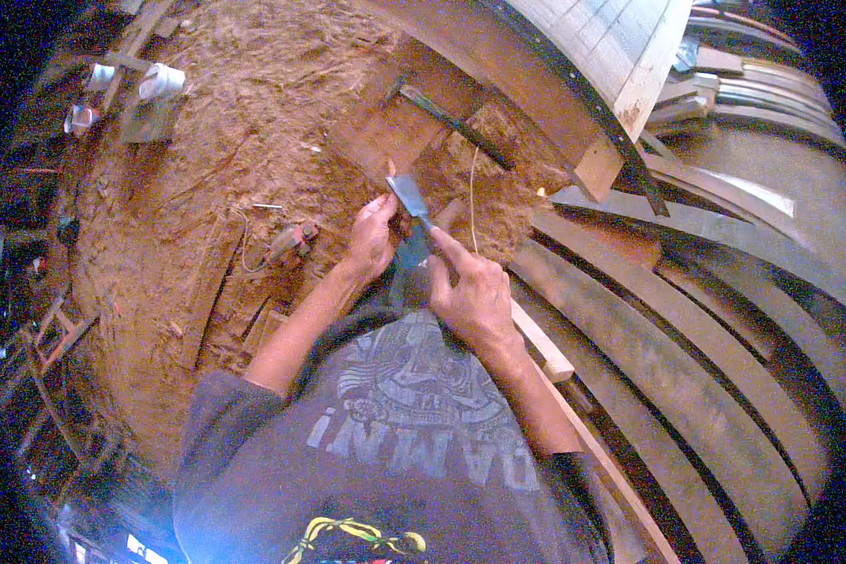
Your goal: The person holds a thin wooden dowel and repeatedly draws a knife blade along its length to sharpen one end. They then use a hammer to tap the dowel into a pre-drilled hole in a wooden frame. The person repeats the sharpening process on the dowel.
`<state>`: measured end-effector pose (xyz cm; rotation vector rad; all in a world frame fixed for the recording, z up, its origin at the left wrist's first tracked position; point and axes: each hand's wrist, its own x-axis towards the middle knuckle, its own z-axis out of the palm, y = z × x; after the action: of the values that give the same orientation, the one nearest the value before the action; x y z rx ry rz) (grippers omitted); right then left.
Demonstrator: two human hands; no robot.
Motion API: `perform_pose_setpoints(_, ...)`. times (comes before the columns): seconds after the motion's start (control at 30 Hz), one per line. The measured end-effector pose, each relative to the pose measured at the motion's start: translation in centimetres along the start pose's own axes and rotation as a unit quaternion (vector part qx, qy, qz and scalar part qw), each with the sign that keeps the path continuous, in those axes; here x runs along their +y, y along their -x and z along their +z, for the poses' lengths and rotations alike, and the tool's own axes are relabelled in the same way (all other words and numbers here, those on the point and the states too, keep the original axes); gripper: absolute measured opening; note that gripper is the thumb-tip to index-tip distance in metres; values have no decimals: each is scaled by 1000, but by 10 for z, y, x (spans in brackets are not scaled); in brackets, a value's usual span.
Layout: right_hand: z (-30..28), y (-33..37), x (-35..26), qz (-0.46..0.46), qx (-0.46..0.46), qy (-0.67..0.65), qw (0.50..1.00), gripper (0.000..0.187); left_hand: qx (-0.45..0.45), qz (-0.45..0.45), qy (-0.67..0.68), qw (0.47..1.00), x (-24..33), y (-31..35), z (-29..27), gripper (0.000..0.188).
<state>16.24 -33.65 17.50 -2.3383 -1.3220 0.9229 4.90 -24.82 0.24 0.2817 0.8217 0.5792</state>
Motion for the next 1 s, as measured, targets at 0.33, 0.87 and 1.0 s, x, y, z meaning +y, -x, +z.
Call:
perform_pose_setpoints(0.33,14,-26,-3,18,-18,32,999,40,-4,-11,-8,1000,-10,-2,-17,26)
perform_pose_setpoints(0.87,-17,-12,-10,46,-20,-3,999,38,-21,-37,7,999,-5,-5,-7,27)
perform_pose_setpoints(1.0,-12,-9,-4,20,-8,-6,1000,38,1,-36,27,999,2,-11,-8,27)
